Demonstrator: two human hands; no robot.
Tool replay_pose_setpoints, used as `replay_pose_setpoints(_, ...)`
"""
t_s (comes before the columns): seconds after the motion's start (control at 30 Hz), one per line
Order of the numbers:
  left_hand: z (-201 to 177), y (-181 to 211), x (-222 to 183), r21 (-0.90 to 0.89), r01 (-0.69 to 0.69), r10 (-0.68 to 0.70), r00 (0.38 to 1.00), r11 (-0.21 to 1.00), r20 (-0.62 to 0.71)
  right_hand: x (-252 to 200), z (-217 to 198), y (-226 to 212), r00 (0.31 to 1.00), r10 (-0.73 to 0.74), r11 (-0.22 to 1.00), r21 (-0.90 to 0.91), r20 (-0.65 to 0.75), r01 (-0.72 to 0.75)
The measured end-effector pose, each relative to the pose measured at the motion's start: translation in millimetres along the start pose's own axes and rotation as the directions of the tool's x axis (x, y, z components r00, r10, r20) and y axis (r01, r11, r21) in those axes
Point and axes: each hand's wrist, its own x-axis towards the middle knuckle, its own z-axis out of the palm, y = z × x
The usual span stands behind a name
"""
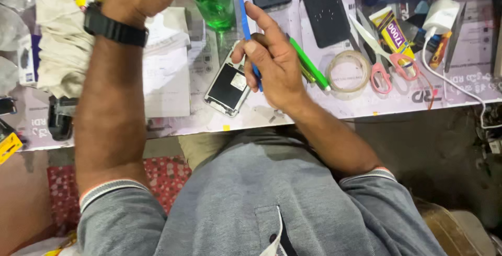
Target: The person disassembles a mobile phone by removing the back panel and battery, then uses a blue plastic tool to pry and clean the internal components and edges of the frame.
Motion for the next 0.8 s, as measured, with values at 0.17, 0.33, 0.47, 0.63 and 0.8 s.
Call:
replay_pose_setpoints(0.17,20.0,-22.4,-13.2,0.083,-0.019,0.032,0.985,0.996,-0.169,11.4,14.1,9.0,0.998,-0.047,0.997,0.054,-0.033,0.049)
replay_pose_setpoints(0.33,39.5,-34.5,-5.1,-0.329,0.077,-0.199,0.912,0.941,-0.358,17.6,20.3,20.3,0.998,-0.044,0.984,0.168,-0.039,0.05)
replay_pose_setpoints(0.47,48.9,-21.0,0.2,-0.488,-0.055,-0.189,0.88,0.871,-0.436,21.2,25.4,20.6,0.999,-0.01,0.967,0.254,-0.041,0.02)
replay_pose_setpoints(0.63,50.5,-6.8,6.0,-0.446,-0.056,-0.189,0.854,0.893,-0.485,23.8,25.5,18.2,1.0,0.013,0.956,0.293,-0.026,-0.005)
replay_pose_setpoints(0.8,43.7,11.7,10.1,-0.49,-0.137,-0.14,0.862,0.861,-0.487,24.7,26.4,18.1,1.0,0.01,0.958,0.286,-0.01,-0.007)
